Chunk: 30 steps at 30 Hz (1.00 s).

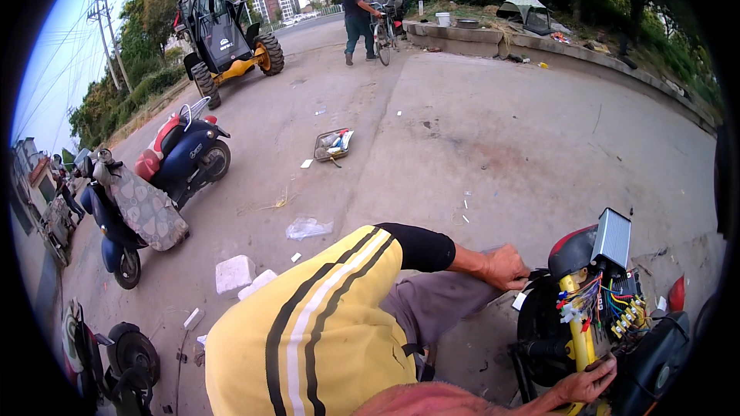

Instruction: The person works on the exposed wiring of a scooter, using a multimeter to test connections and then manipulating the wires with their hands. The scooter is positioned on a stand in an outdoor area.

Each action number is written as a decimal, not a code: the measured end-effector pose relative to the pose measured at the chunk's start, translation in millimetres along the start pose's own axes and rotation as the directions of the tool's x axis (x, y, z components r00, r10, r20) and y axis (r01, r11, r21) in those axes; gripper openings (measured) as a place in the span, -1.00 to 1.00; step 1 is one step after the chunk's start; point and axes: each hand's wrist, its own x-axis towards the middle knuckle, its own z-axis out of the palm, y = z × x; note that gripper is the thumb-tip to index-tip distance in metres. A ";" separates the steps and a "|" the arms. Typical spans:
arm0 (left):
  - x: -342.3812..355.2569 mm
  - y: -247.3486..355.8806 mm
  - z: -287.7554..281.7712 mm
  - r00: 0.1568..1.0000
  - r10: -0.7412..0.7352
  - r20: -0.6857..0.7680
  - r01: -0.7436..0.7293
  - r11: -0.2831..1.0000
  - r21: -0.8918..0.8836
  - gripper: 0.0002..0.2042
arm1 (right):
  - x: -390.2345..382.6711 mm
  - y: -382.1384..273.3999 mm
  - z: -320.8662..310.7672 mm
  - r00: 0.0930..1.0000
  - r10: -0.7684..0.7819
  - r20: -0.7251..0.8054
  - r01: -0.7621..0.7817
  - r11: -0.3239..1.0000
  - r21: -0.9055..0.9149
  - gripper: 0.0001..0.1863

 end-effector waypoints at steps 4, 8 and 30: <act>-7.8 -9.9 0.8 0.999 0.044 -0.021 -0.043 0.999 0.029 -0.78 | -4.1 9.1 1.0 0.999 -0.022 0.032 0.022 0.999 -0.028 -0.62; -0.2 -14.7 -2.1 0.999 0.041 -0.016 -0.041 0.999 -0.008 -0.77 | -4.6 -1.0 3.9 1.000 0.004 0.014 -0.004 1.000 -0.025 -0.63; 0.1 -13.8 1.1 1.000 0.010 0.004 -0.010 1.000 -0.008 -0.76 | -11.6 -12.0 7.3 0.999 -0.025 0.033 0.025 1.000 0.005 -0.66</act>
